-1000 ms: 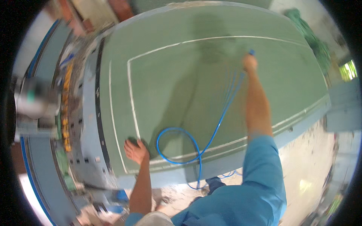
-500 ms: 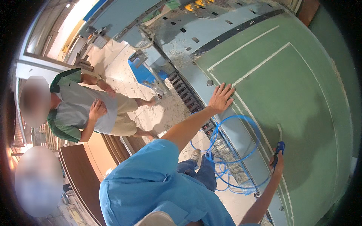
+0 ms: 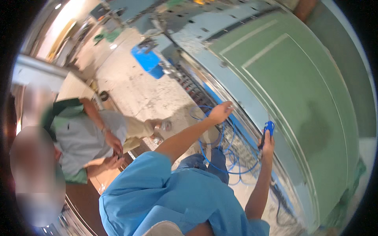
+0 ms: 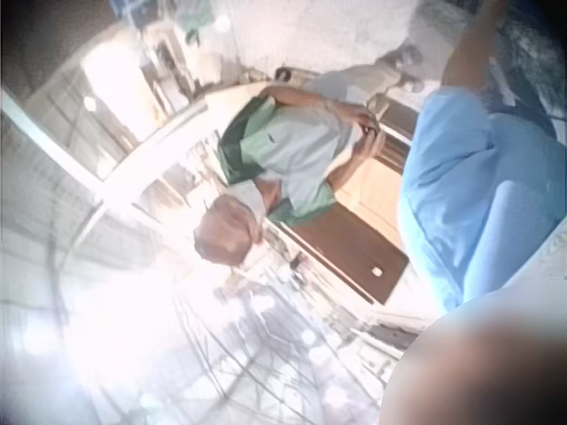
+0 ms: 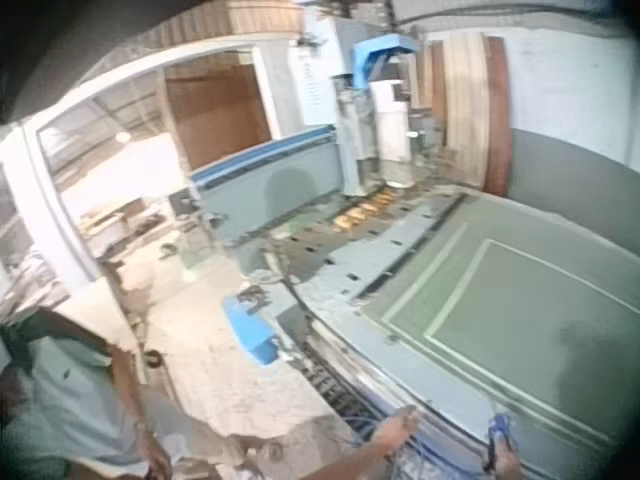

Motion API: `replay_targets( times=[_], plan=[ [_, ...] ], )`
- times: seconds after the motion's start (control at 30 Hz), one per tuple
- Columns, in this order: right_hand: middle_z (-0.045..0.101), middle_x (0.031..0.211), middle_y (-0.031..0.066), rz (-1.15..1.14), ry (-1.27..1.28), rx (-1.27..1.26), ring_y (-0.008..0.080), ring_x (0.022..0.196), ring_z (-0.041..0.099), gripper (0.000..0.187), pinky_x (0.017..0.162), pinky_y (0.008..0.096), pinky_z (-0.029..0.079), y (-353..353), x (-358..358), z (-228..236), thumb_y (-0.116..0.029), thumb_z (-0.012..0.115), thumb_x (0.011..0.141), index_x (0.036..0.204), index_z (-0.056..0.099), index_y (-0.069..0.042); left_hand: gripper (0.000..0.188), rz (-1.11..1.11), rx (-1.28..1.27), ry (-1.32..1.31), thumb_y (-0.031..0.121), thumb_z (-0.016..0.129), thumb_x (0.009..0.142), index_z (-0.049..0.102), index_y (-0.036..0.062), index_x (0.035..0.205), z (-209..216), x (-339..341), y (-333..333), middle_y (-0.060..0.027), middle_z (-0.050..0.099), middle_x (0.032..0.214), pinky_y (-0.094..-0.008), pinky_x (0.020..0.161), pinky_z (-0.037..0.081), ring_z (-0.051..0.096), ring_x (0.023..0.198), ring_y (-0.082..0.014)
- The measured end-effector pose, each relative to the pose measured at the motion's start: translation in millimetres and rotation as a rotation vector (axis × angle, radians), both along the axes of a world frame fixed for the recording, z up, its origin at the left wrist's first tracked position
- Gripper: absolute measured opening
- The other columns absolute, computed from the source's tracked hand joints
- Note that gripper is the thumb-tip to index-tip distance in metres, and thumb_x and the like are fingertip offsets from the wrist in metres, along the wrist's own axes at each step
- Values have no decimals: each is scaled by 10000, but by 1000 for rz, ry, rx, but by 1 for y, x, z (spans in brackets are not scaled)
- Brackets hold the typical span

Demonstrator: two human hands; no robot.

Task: The person cleans a green machine surface with a blue air hose, then unpacks a large wood panel from cardboard and plastic using a utility knife. The person places the panel onto the machine and walks to a desk to write on paper.

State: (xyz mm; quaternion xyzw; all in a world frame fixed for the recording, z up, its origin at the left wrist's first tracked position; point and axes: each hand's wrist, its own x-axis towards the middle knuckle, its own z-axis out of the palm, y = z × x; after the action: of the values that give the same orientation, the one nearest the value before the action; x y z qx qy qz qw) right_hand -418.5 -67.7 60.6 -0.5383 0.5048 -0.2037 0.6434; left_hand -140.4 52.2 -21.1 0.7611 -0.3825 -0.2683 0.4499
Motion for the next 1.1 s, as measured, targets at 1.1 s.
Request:
replay_targets(
  times=[1.1],
  plan=[
    [722,957,235,751,764,-1179,369,920,718,329,801,496,561,-42,364,39,-269,520,987,1163,562,6,444,-1,550,275,505,651,866,717,104,1046,-61,-140,299,-173,720,924,-464,755,515,689,864,-353]
  ],
)
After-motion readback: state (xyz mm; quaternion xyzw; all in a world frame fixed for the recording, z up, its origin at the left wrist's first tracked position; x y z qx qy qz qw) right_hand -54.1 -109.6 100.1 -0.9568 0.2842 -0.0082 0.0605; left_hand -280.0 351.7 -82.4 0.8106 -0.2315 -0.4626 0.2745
